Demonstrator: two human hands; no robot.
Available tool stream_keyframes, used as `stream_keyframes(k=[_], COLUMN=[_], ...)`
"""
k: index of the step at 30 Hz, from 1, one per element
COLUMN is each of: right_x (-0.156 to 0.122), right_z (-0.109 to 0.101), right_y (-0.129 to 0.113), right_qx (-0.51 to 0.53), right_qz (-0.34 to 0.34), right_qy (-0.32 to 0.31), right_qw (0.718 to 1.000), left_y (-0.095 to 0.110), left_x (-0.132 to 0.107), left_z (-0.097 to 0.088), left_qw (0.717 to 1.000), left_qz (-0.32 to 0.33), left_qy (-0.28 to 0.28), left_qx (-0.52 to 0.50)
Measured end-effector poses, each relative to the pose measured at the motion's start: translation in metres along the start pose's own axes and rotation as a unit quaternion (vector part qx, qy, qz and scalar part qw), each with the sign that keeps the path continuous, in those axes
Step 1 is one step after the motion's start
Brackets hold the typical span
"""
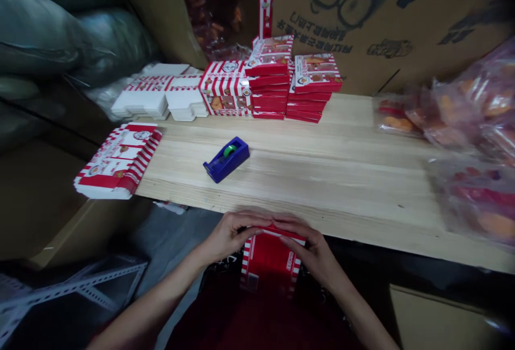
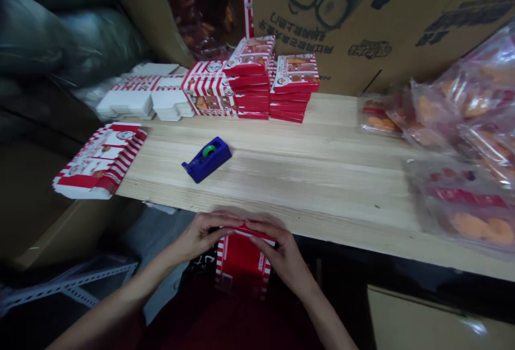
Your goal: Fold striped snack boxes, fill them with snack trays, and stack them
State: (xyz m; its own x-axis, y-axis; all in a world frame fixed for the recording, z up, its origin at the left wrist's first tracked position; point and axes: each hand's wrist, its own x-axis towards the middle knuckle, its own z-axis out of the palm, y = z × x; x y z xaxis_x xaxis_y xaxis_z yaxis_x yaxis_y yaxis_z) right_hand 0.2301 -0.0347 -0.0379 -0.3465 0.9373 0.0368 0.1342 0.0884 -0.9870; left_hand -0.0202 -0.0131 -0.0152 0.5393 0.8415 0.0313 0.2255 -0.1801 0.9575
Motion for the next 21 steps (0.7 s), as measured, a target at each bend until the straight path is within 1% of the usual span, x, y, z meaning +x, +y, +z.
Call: stream_keyframes(k=[1,2,3,4,5,6,7,8,9,10,12,14,16,19,21], right_x=[0.001,0.001,-0.001,-0.003,-0.005,-0.007,-0.010,-0.011,-0.012,-0.012,-0.011,-0.009,-0.008,-0.011,-0.013], right_z=[0.002,0.003,0.003,0.003,0.003,0.002,0.003,0.003,0.004,0.005,0.007,0.007,0.005,0.004,0.005], right_y=[0.001,0.002,0.004,0.005,0.006,0.007,0.008,0.009,0.010,0.010,0.009,0.007,0.005,0.005,0.009], right_qx=[0.004,0.005,0.005,0.003,0.002,0.001,0.003,0.005,0.008,0.009,0.009,0.002,-0.004,-0.011,-0.017], right_qz=[0.002,0.008,0.015,0.024,0.032,0.037,0.038,0.036,0.032,0.029,0.023,0.022,0.021,0.022,0.024], right_qy=[0.013,0.020,0.026,0.031,0.033,0.034,0.038,0.043,0.047,0.049,0.046,0.038,0.037,0.040,0.055], right_qw=[1.000,1.000,1.000,0.999,0.999,0.999,0.999,0.998,0.998,0.998,0.999,0.999,0.999,0.999,0.998], left_y=[0.002,0.005,0.006,0.007,0.006,0.003,-0.001,-0.006,-0.012,-0.018,-0.028,-0.031,-0.027,-0.017,-0.012], left_x=[-0.001,-0.001,-0.001,0.000,0.002,0.006,0.010,0.015,0.020,0.025,0.035,0.042,0.045,0.047,0.046], left_z=[-0.005,-0.012,-0.023,-0.038,-0.054,-0.072,-0.090,-0.106,-0.121,-0.132,-0.146,-0.150,-0.150,-0.148,-0.147], left_qw=[1.000,1.000,0.998,0.990,0.974,0.949,0.924,0.909,0.908,0.914,0.932,0.941,0.942,0.938,0.933], left_qz=[-0.001,-0.003,-0.009,-0.016,-0.027,-0.043,-0.065,-0.095,-0.126,-0.147,-0.177,-0.195,-0.210,-0.213,-0.206], left_qy=[0.004,0.020,0.060,0.125,0.209,0.291,0.354,0.382,0.377,0.359,0.305,0.273,0.260,0.269,0.284], left_qx=[0.007,0.019,0.035,0.057,0.086,0.110,0.131,0.139,0.132,0.119,0.078,0.040,0.002,-0.049,-0.079])
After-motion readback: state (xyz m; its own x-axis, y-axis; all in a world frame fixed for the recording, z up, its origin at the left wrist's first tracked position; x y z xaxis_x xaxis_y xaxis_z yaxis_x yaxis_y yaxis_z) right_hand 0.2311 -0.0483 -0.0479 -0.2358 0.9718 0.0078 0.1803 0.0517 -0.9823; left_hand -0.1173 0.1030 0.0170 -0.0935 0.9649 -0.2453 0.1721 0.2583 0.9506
